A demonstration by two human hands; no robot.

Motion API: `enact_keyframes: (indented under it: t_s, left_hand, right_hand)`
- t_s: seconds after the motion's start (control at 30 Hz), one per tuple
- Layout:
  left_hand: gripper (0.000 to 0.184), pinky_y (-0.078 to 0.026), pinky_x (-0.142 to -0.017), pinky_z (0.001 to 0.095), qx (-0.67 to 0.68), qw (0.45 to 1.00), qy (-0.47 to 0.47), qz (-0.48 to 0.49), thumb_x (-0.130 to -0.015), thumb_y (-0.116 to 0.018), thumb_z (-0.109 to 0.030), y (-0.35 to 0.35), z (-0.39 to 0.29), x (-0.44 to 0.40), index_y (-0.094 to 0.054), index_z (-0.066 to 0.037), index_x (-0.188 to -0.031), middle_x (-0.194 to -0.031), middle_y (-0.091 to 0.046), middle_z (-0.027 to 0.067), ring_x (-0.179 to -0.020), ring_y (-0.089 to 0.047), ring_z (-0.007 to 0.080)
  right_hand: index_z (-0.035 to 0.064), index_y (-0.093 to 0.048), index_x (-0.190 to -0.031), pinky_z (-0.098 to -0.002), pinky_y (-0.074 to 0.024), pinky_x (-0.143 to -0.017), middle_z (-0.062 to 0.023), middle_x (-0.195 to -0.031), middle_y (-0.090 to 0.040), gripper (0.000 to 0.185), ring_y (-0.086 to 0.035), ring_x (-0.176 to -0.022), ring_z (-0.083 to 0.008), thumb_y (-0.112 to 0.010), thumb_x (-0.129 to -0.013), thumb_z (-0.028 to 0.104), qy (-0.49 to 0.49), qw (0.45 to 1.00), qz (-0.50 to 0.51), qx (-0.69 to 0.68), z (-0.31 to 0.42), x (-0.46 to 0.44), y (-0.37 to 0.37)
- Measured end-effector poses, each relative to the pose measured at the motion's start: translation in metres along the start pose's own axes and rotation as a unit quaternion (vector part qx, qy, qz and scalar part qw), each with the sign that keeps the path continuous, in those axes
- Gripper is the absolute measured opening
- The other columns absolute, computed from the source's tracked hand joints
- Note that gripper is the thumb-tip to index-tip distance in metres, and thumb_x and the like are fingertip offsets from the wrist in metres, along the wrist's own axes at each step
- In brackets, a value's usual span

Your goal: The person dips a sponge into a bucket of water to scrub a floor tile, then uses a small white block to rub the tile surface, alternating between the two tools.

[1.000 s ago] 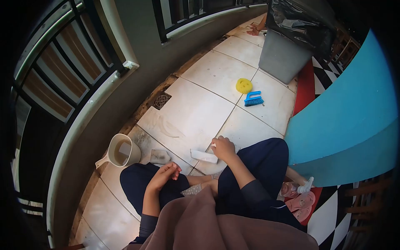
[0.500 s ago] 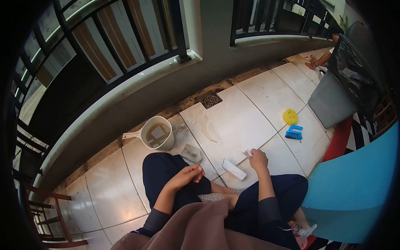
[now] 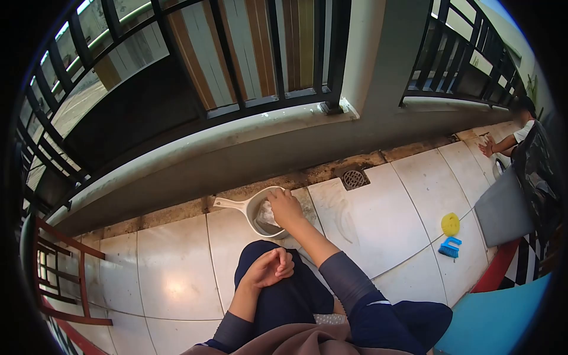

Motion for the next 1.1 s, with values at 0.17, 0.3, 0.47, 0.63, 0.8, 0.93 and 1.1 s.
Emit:
enact_keyframes:
  t_s: [0.17, 0.3, 0.47, 0.63, 0.8, 0.93, 1.1]
  left_hand:
    - [0.035, -0.028, -0.053, 0.0216, 0.021, 0.999, 0.012, 0.036, -0.094, -0.040, -0.032, -0.002, 0.002, -0.013, -0.049, -0.005, -0.074, -0.063, -0.040, -0.0001, -0.055, -0.034, 0.0075]
    - [0.036, -0.027, -0.052, 0.0207, -0.006, 0.998, 0.031, 0.063, -0.094, -0.042, -0.033, -0.006, 0.004, -0.022, -0.047, -0.006, -0.070, -0.060, -0.038, -0.0021, -0.054, -0.033, 0.0061]
    - [0.037, -0.026, -0.051, 0.0186, -0.005, 0.996, 0.051, 0.073, -0.095, -0.040, -0.031, -0.005, 0.004, -0.020, -0.045, -0.007, -0.068, -0.057, -0.034, -0.0035, -0.054, -0.030, 0.0054]
    - [0.038, -0.025, -0.051, 0.0191, -0.012, 0.996, 0.062, 0.062, -0.094, -0.043, -0.034, -0.003, 0.005, -0.018, -0.046, -0.007, -0.067, -0.058, -0.034, -0.0042, -0.052, -0.030, 0.0048]
    - [0.038, -0.024, -0.051, 0.0192, -0.004, 0.996, 0.055, 0.066, -0.094, -0.043, -0.034, -0.006, 0.004, -0.019, -0.045, -0.007, -0.067, -0.057, -0.034, -0.0043, -0.052, -0.030, 0.0050]
    - [0.038, -0.024, -0.051, 0.0192, -0.003, 0.997, 0.050, 0.065, -0.094, -0.043, -0.033, -0.004, 0.005, -0.019, -0.046, -0.007, -0.066, -0.057, -0.035, -0.0044, -0.052, -0.030, 0.0049]
    - [0.038, -0.023, -0.051, 0.0190, -0.002, 0.996, 0.055, 0.067, -0.094, -0.044, -0.033, -0.004, 0.006, -0.019, -0.045, -0.008, -0.066, -0.057, -0.034, -0.0046, -0.052, -0.029, 0.0049]
  right_hand:
    - [0.0133, -0.050, -0.121, -0.0419, -0.0420, -0.090, -0.0128, -0.119, -0.048, 0.060, -0.045, -0.113, -0.0321, -0.072, -0.067, 0.027, 0.104, 0.992, 0.072, 0.002, 0.013, -0.003, -0.051]
    - [0.0149, -0.049, -0.122, -0.0415, -0.0444, -0.086, -0.0139, -0.119, -0.050, 0.059, -0.051, -0.108, -0.0310, -0.070, -0.068, 0.027, 0.064, 0.978, 0.191, 0.061, 0.006, -0.006, -0.082]
    - [0.0128, -0.046, -0.126, -0.0387, -0.0503, -0.074, -0.0185, -0.117, -0.052, 0.051, -0.061, -0.089, -0.0322, -0.059, -0.077, 0.010, -0.013, 0.973, 0.229, 0.000, -0.016, -0.022, -0.098]
    - [0.0082, -0.043, -0.128, -0.0262, -0.0513, -0.064, -0.0102, -0.117, -0.052, 0.046, -0.062, -0.087, -0.0184, -0.033, -0.086, -0.007, -0.140, 0.805, 0.259, -0.516, -0.014, -0.015, -0.071]
    - [0.0046, -0.049, -0.118, -0.0198, -0.0425, -0.054, -0.0047, -0.094, -0.056, 0.029, -0.055, -0.070, -0.0087, -0.048, -0.091, 0.016, -0.115, 0.796, 0.198, -0.560, -0.014, -0.019, -0.044]
    - [0.0044, -0.053, -0.104, -0.0211, -0.0386, -0.054, 0.0006, -0.076, -0.052, 0.041, -0.047, -0.064, -0.0085, -0.053, -0.088, 0.042, -0.164, 0.808, 0.134, -0.549, -0.022, -0.020, -0.050]
    - [0.0011, -0.054, -0.090, -0.0303, -0.0400, -0.058, -0.0067, -0.068, -0.053, 0.052, -0.047, -0.060, -0.0169, -0.046, -0.088, 0.052, -0.082, 0.885, 0.014, -0.459, -0.024, -0.034, -0.053]
Point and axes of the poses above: each hand's wrist, its own x-axis away from the middle knuckle, its own y-axis out of the back of the hand, z = x × y, the point moved 9 cm from there along -x, towards the middle knuckle
